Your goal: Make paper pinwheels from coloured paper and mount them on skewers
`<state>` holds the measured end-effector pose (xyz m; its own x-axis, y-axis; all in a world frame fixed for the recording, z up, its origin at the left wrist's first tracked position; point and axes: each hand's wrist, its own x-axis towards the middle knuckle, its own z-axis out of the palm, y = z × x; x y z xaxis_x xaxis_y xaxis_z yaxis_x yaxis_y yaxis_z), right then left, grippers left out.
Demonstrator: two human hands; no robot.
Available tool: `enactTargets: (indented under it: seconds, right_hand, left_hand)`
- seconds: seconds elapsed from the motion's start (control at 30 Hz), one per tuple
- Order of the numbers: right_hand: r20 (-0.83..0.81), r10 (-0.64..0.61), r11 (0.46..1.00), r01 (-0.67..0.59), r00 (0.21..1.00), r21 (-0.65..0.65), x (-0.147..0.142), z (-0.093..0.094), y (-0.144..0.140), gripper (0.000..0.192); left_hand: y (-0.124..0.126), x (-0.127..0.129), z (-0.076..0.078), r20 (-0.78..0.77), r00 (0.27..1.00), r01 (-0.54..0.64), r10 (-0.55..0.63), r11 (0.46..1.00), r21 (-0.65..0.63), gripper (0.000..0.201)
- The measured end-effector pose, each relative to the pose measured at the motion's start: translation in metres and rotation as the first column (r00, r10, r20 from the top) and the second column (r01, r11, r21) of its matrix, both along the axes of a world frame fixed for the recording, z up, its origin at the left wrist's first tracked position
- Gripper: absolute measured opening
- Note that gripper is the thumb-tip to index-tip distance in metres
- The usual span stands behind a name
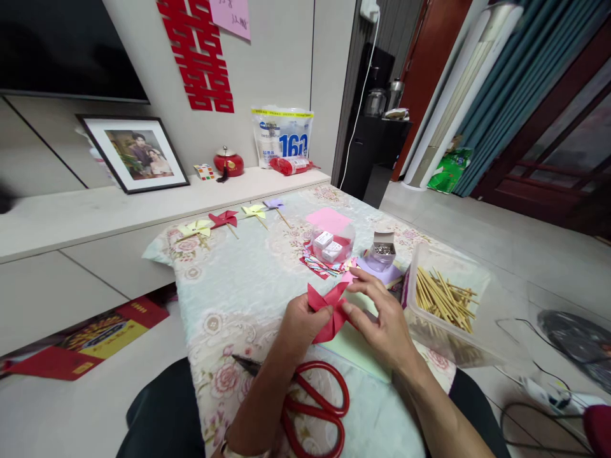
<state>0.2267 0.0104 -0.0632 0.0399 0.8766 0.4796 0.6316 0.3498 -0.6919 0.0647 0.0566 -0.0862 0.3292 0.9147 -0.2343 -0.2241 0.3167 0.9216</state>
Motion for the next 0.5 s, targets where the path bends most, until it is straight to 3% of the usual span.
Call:
enactTargets:
  seconds: [0.07,0.13,0.27,0.37,0.5]
  right_hand:
    - [-0.120,-0.087,0.996,0.087,0.989,-0.001,0.002,-0.004,0.001,0.037]
    - [-0.255,-0.113,0.992,0.096,0.960,-0.077,0.004,-0.008,0.003,0.056]
    - [-0.502,-0.043,0.957,-0.109,0.864,-0.268,0.002,-0.012,0.007,0.078]
    - [-0.613,-0.010,0.910,-0.247,0.790,-0.334,-0.004,-0.007,0.007,0.090]
    - [-0.638,-0.005,0.895,-0.281,0.770,-0.346,-0.009,-0.003,0.004,0.094]
  left_hand:
    - [0.000,-0.001,0.000,0.016,1.000,0.023,-0.023,1.000,0.000,0.022]
    - [0.000,-0.001,-0.001,0.058,0.997,0.044,-0.044,0.999,-0.005,0.023]
    - [0.001,0.000,-0.002,0.138,0.984,0.113,-0.112,0.994,0.007,0.022]
    - [0.000,0.001,0.000,0.133,0.983,0.132,-0.131,0.991,-0.002,0.021]
    - [-0.002,0.002,0.003,0.075,0.991,0.110,-0.109,0.994,-0.009,0.018]
